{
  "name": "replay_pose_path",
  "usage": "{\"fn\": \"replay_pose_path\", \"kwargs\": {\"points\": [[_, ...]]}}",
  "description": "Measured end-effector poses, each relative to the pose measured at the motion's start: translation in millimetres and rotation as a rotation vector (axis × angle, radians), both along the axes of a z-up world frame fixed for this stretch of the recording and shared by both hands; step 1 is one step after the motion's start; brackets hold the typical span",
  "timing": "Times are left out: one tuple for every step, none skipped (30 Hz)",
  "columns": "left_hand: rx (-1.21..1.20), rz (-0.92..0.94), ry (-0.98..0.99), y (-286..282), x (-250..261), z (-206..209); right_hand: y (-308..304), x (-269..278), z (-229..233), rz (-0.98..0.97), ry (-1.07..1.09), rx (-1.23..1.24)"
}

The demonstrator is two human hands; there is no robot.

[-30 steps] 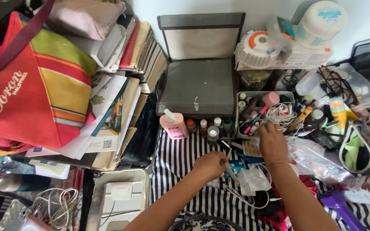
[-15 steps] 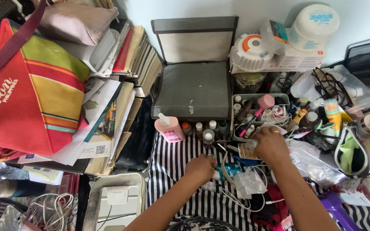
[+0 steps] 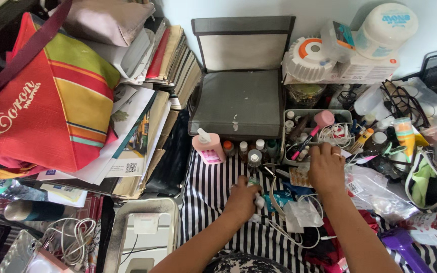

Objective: The person organizes a cluttered collection of personal items on a striped surface. They pick up and place down various objects including bottles, a pill blister pack, a hairbrush, and a mesh organizer, moving them into different positions.

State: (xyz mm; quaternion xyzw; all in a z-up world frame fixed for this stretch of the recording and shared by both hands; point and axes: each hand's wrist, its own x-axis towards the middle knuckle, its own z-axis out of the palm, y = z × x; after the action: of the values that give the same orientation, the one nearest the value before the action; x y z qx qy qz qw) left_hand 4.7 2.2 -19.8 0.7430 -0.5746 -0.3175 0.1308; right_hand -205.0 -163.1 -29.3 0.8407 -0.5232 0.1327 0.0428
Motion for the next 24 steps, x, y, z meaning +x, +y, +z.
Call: {"fn": "replay_pose_path", "kwargs": {"points": [[-0.022, 0.054, 0.024, 0, 4, -4, 3, 2, 6, -0.017, -0.021, 0.011], [-0.042, 0.107, 0.048, 0, 8, -7, 6, 4, 11, -0.033, -0.043, 0.024], [-0.099, 0.177, 0.083, -1, 13, -8, 9, 6, 17, -0.05, -0.066, 0.036], [-0.152, 0.247, 0.116, 0, 19, -7, 13, 7, 22, -0.049, -0.092, -0.011], [-0.204, 0.318, 0.15, 1, 25, -5, 17, 8, 28, -0.047, -0.118, -0.058], [-0.221, 0.319, 0.179, 3, 32, 0, 21, 10, 33, -0.047, -0.144, -0.104], [-0.238, 0.321, 0.207, 4, 40, 5, 24, 14, 37, -0.028, -0.203, -0.112], [-0.257, 0.322, 0.236, 2, 45, 11, 26, 19, 42, -0.009, -0.262, -0.122], [-0.29, 0.301, 0.182, -1, 45, 15, 29, 24, 48, 0.01, -0.322, -0.132], [-0.325, 0.28, 0.127, -5, 46, 19, 31, 32, 52, 0.051, -0.316, -0.135], [-0.359, 0.258, 0.072, -10, 47, 22, 34, 40, 56, 0.093, -0.31, -0.137], [-0.376, 0.263, 0.071, -14, 47, 24, 37, 47, 59, 0.133, -0.303, -0.139], [-0.393, 0.269, 0.07, -19, 48, 25, 41, 54, 60, 0.161, -0.34, -0.095], [-0.409, 0.273, 0.07, -24, 47, 26, 44, 59, 60, 0.188, -0.375, -0.051], [-0.397, 0.298, 0.066, -28, 47, 26, 46, 62, 59, 0.215, -0.411, -0.007], [-0.385, 0.324, 0.061, -33, 47, 26, 47, 63, 56, 0.216, -0.431, 0.03], [-0.373, 0.35, 0.056, -36, 47, 25, 49, 64, 53, 0.217, -0.451, 0.068], [-0.361, 0.364, 0.051, -40, 47, 24, 52, 65, 49, 0.219, -0.471, 0.105], [-0.349, 0.378, 0.046, -46, 47, 24, 54, 65, 43, 0.188, -0.461, 0.185], [-0.339, 0.392, 0.042, -50, 48, 24, 57, 65, 37, 0.157, -0.45, 0.264], [-0.312, 0.425, 0.084, -48, 47, 24, 60, 65, 30, 0.125, -0.439, 0.343], [-0.284, 0.455, 0.128, -45, 45, 25, 63, 65, 22, 0.116, -0.405, 0.373], [-0.256, 0.486, 0.171, -44, 43, 26, 66, 67, 13, 0.107, -0.371, 0.403], [-0.259, 0.495, 0.181, -43, 42, 26, 68, 69, 4, 0.097, -0.338, 0.434]]}}
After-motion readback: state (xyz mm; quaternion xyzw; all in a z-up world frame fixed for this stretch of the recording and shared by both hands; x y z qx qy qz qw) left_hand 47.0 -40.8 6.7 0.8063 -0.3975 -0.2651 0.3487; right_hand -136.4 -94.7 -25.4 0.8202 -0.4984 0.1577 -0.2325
